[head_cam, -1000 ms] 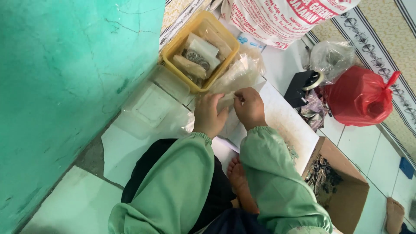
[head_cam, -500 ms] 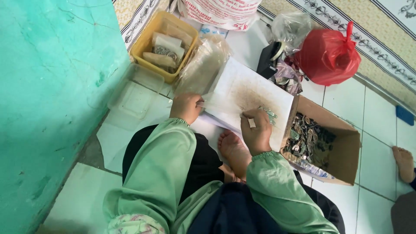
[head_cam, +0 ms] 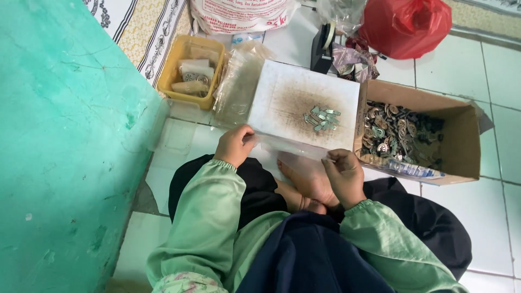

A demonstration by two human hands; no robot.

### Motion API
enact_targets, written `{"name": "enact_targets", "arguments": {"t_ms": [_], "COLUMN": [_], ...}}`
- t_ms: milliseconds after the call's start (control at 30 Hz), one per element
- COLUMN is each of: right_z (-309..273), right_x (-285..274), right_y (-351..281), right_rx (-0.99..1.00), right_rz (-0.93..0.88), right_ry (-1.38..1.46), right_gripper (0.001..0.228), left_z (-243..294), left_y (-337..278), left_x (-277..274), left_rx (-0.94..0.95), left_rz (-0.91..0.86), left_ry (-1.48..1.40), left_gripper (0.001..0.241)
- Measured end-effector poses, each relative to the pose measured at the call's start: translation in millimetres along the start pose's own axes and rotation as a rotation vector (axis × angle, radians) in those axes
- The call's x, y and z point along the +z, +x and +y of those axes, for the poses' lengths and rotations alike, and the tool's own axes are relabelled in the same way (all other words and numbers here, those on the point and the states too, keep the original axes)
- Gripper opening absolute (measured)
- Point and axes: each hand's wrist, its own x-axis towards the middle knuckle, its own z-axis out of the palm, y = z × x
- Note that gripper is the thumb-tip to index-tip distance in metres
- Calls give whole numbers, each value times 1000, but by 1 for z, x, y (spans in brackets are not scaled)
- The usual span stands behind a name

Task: Packaging small decorative metal components into individual plastic bags by hand.

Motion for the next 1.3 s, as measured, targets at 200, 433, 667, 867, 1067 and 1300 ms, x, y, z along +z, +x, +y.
{"name": "enact_targets", "arguments": {"t_ms": [200,433,667,867,1067,1300], "right_z": [21,35,-7,-85,-76,-66], "right_x": [-17,-3,69,137,200,240], "right_y": [-29,-35,9,95,167,182], "right_rx": [233,316,146,-85,-393,-719], "right_rz": [-25,-179,-289,-179,-56,-295], "right_ry": [161,-39,100,66,159,-263], "right_gripper": [35,15,14,9,18,20], "left_z": [9,-25,-92,-70,-83,-110], "left_y": [-4,4,9,22,31,25], "left_x": [-5,-2,5,-21,-10,4], "left_rx": [105,-217,-784,-948,-975,-969], "left_rz": [23,86,723,847,825,879], "left_ry": [-51,-69,-618,-979,-954,-1041], "left_gripper": [3,20,21,19,30,30]}}
